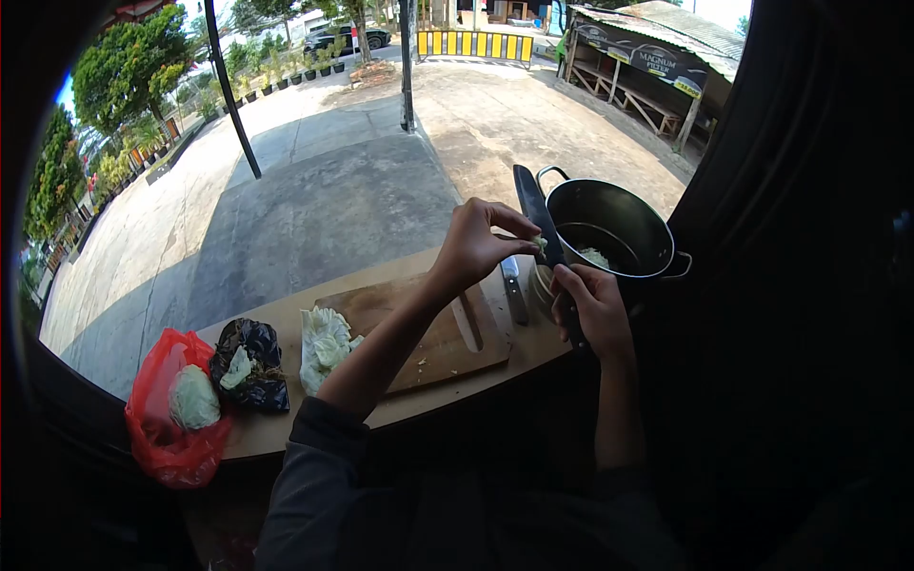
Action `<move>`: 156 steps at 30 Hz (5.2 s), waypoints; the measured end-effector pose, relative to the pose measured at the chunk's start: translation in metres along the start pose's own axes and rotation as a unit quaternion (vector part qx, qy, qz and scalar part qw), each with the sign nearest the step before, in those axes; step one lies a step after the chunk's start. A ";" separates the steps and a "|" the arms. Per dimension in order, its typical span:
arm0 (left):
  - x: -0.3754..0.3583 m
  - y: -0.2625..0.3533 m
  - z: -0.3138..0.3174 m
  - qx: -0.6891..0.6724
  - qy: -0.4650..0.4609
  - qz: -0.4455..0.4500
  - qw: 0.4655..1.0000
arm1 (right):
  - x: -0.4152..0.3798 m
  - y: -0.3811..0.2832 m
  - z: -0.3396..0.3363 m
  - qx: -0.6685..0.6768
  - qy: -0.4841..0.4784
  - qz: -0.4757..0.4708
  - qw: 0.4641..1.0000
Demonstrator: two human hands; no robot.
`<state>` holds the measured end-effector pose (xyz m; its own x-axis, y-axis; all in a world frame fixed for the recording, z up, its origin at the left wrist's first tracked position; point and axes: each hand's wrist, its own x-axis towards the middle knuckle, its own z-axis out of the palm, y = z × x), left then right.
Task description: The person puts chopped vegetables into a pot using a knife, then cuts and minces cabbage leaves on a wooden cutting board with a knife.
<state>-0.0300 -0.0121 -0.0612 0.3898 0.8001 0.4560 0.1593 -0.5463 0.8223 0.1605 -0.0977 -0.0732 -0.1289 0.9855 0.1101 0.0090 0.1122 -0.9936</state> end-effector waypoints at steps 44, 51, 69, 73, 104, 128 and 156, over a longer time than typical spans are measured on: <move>0.081 -0.002 0.084 -0.014 -0.137 0.056 0.989 | 0.028 -0.006 -0.094 -0.355 0.189 -0.123 0.907; 0.085 0.003 0.081 0.066 -0.004 0.093 0.993 | 0.027 -0.006 -0.092 -0.362 0.193 -0.123 0.904; 0.057 0.015 0.068 0.089 -0.030 0.094 0.991 | 0.024 -0.001 -0.093 -0.366 0.201 -0.157 0.895; 0.024 0.032 0.036 0.150 0.001 0.122 0.981 | 0.004 -0.007 -0.080 -0.295 0.178 -0.140 0.928; -0.212 -0.061 -0.078 0.326 -0.015 -0.051 0.944 | -0.067 0.084 0.104 -0.126 -0.123 0.085 0.981; -0.231 -0.062 -0.010 0.297 0.184 -0.029 0.936 | -0.042 0.060 0.142 -0.573 -0.195 -0.023 0.796; -0.232 -0.063 -0.013 0.277 0.179 -0.029 0.944 | -0.037 0.073 0.161 -0.563 -0.180 0.021 0.807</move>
<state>-0.1427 -0.1601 -0.2142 0.0507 0.8107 0.5833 0.6596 -0.4657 0.5899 0.0059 -0.1461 -0.1532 -0.3823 0.9138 -0.1373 0.8893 0.3236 -0.3231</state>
